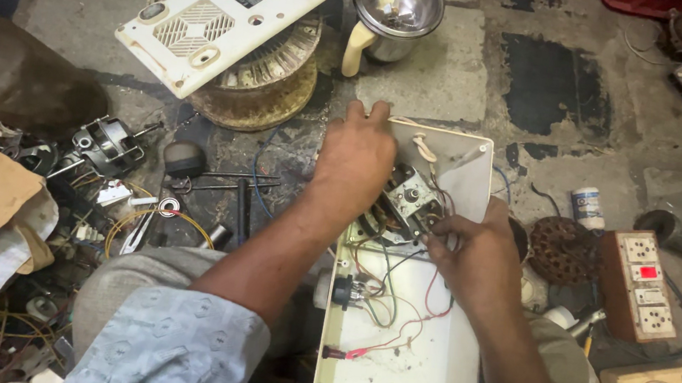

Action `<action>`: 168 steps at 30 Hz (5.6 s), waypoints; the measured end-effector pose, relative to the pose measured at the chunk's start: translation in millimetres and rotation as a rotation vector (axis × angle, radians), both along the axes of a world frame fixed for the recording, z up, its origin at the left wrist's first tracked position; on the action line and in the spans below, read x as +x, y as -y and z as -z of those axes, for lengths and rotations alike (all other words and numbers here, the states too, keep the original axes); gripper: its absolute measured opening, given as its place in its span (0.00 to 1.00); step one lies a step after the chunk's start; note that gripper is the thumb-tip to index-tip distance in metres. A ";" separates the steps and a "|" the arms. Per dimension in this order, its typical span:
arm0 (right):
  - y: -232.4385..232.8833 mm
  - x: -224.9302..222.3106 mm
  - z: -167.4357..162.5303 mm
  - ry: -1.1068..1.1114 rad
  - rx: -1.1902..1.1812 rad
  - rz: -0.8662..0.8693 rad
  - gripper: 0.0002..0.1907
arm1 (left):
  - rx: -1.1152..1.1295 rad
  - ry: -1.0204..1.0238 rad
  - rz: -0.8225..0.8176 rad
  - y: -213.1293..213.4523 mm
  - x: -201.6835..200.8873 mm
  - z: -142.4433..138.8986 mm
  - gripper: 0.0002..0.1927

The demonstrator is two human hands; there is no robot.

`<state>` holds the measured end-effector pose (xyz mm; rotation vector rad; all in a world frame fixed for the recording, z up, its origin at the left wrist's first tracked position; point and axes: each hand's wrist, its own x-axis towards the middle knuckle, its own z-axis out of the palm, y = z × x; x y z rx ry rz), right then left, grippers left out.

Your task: The person sits on the floor and uses a screwdriver to adjust and tighten screws on a small motor inside a white box. They manipulate wires and components within the box, occasionally reaching for tools and parts from the surrounding clutter.

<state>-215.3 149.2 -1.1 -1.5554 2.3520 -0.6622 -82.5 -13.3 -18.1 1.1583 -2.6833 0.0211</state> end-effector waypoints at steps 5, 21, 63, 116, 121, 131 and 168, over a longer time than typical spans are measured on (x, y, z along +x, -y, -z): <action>-1.1 0.9 0.8 -0.039 -0.039 -0.030 0.08 | 0.031 -0.034 0.020 3.0 1.7 1.1 0.10; 2.1 -6.5 -0.2 0.040 0.073 -0.011 0.08 | 0.129 -0.059 -0.002 0.0 7.7 3.4 0.11; -177.0 -0.5 -22.8 0.305 -0.368 -0.212 0.04 | 0.247 0.017 0.390 -238.2 152.2 98.5 0.12; -10.3 -42.0 -122.7 -0.074 0.059 -0.524 0.13 | 0.243 -0.073 0.253 -34.2 24.6 -5.7 0.30; 12.4 -23.8 -144.2 -0.260 0.320 -0.489 0.15 | 0.192 -0.048 0.265 -32.5 24.2 -1.1 0.30; 54.9 2.9 -166.6 -0.517 0.852 -0.268 0.17 | 0.208 -0.130 0.242 -34.8 24.6 10.2 0.26; 42.6 41.5 -166.6 -0.758 0.912 -0.501 0.17 | 0.064 -0.297 0.219 -34.7 26.9 15.5 0.23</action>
